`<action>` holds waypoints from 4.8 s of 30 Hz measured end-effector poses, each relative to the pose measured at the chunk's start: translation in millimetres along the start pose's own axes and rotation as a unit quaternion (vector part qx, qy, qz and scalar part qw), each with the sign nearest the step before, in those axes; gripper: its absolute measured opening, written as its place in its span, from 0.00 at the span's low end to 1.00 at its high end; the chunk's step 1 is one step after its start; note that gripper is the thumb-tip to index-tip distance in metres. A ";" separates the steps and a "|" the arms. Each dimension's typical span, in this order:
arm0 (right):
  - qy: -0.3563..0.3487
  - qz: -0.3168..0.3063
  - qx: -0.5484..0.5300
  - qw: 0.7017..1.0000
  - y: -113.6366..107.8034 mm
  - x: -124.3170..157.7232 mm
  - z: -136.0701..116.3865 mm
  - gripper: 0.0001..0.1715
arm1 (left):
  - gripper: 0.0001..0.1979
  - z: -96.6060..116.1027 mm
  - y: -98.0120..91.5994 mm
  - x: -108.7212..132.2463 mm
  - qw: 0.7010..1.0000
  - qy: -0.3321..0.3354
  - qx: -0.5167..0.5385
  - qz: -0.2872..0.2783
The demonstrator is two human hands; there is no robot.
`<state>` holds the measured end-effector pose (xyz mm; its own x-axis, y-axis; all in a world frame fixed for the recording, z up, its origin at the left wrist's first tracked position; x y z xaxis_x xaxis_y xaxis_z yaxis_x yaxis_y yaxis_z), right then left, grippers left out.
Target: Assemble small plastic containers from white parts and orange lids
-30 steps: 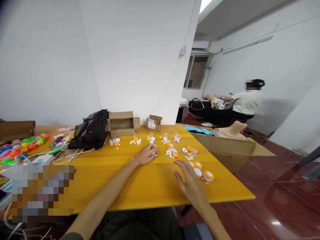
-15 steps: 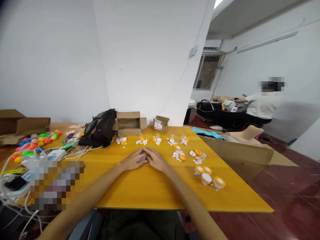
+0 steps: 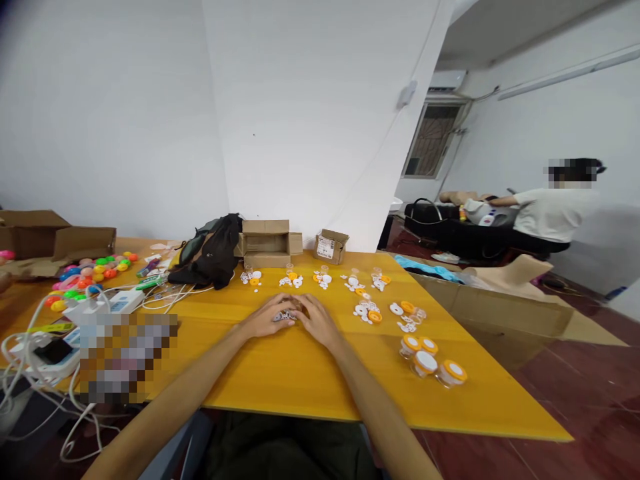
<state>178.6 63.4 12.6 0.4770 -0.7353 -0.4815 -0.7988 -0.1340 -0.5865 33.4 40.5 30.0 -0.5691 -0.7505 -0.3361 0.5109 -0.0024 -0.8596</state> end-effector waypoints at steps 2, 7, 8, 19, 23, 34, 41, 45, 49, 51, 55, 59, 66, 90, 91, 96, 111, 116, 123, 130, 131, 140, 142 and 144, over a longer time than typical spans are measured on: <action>-0.002 0.001 0.017 1.000 -1.4 0.4 -2.0 0.19 | 0.12 0.6 -2.3 0.3 1.000 -0.010 0.002 0.001; 0.006 0.027 0.070 0.997 -4.3 1.9 0.0 0.18 | 0.14 -2.5 -5.4 3.4 0.999 -0.034 -0.010 0.001; 0.010 0.033 0.081 0.996 -4.9 2.1 1.2 0.18 | 0.15 -3.9 -5.7 4.3 0.999 -0.038 -0.013 0.002; -0.051 0.097 0.195 0.975 -6.7 2.6 -2.0 0.18 | 0.12 -16.8 -14.5 14.6 0.997 -0.048 -0.053 0.010; -0.119 0.057 0.235 0.963 3.6 5.5 -19.9 0.15 | 0.09 -20.8 -16.7 15.4 0.996 -0.050 -0.070 0.021; -0.128 0.019 0.252 0.959 9.3 5.6 -24.0 0.13 | 0.16 -18.5 -15.9 13.8 0.996 -0.011 -0.087 0.027; -0.131 0.026 0.262 0.956 5.6 6.7 -23.6 0.14 | 0.16 -15.8 -13.4 11.1 0.995 -0.001 -0.102 0.014; -0.122 0.037 0.262 0.957 2.7 6.9 -21.1 0.13 | 0.17 -15.6 -13.8 10.8 0.994 -0.009 -0.106 0.010; -0.104 0.069 0.262 0.957 1.2 5.5 -15.7 0.14 | 0.19 -13.9 -17.1 12.0 0.995 -0.010 -0.097 0.016; -0.090 0.082 0.263 0.957 0.5 4.5 -10.8 0.14 | 0.19 -14.3 -19.8 13.1 0.995 -0.014 -0.092 0.022; -0.067 0.074 0.257 0.961 0.3 3.0 1.3 0.16 | 0.16 -18.3 -23.9 16.1 0.995 -0.027 -0.100 0.013; -0.056 0.070 0.250 0.964 -1.0 2.1 8.9 0.19 | 0.11 -21.3 -26.8 18.4 0.994 -0.025 -0.107 0.005; -0.065 0.098 0.252 0.961 -7.8 3.3 -3.0 0.16 | 0.10 -21.7 -27.6 17.3 0.995 -0.031 -0.098 0.003; -0.066 0.139 0.250 0.956 -15.5 5.4 -9.9 0.14 | 0.12 -44.8 -38.3 17.8 0.984 -0.104 -0.144 0.031; -0.067 0.134 0.249 0.957 -14.7 5.2 -11.7 0.15 | 0.13 -42.1 -36.5 16.1 0.985 -0.091 -0.143 0.029; -0.106 0.070 0.233 0.964 -1.3 4.3 -27.4 0.16 | 0.11 -31.6 -26.7 7.6 0.989 -0.044 -0.135 0.032; -0.162 -0.018 0.261 0.951 14.8 6.8 -45.9 0.11 | 0.08 -24.2 -33.5 6.6 0.986 -0.048 -0.145 0.068; -0.175 -0.031 0.252 0.951 16.1 7.1 -47.7 0.09 | 0.09 -23.5 -34.1 7.1 0.987 -0.049 -0.134 0.075; -0.196 -0.038 0.241 0.950 16.1 10.0 -46.2 0.13 | 0.07 -21.5 -29.2 5.3 0.989 -0.051 -0.111 0.078; -0.177 0.047 0.231 0.956 6.5 8.3 -41.0 0.16 | 0.06 -13.2 -22.0 2.6 0.992 -0.027 -0.106 0.066; -0.166 0.065 0.234 0.956 4.8 7.1 -39.1 0.17 | 0.06 -12.4 -20.9 2.2 0.992 -0.022 -0.107 0.064; -0.113 0.144 0.307 0.934 3.4 -4.3 -24.3 0.15 | 0.06 -8.2 -16.0 0.3 0.992 0.014 -0.111 0.050; -0.107 0.137 0.319 0.932 5.7 -5.6 -20.8 0.14 | 0.06 -8.7 -15.4 -0.1 0.993 0.012 -0.111 0.048; -0.101 0.120 0.325 0.932 8.7 -6.4 -16.9 0.13 | 0.05 -10.0 -14.8 -0.3 0.993 0.007 -0.109 0.046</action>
<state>162.4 55.7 21.6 0.4257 -0.5432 -0.7236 -0.5307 0.4979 -0.6859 19.6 47.4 39.0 -0.5364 -0.7318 -0.4204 0.4098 0.2096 -0.8878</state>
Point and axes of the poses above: each hand's wrist, its own x-axis away from the middle knuckle, its own y-axis out of the palm, z = x × y, the point moved 5 cm from there along -x, towards the middle knuckle, and after that the axes turned 9 degrees about -x, right-handed, at the moved point
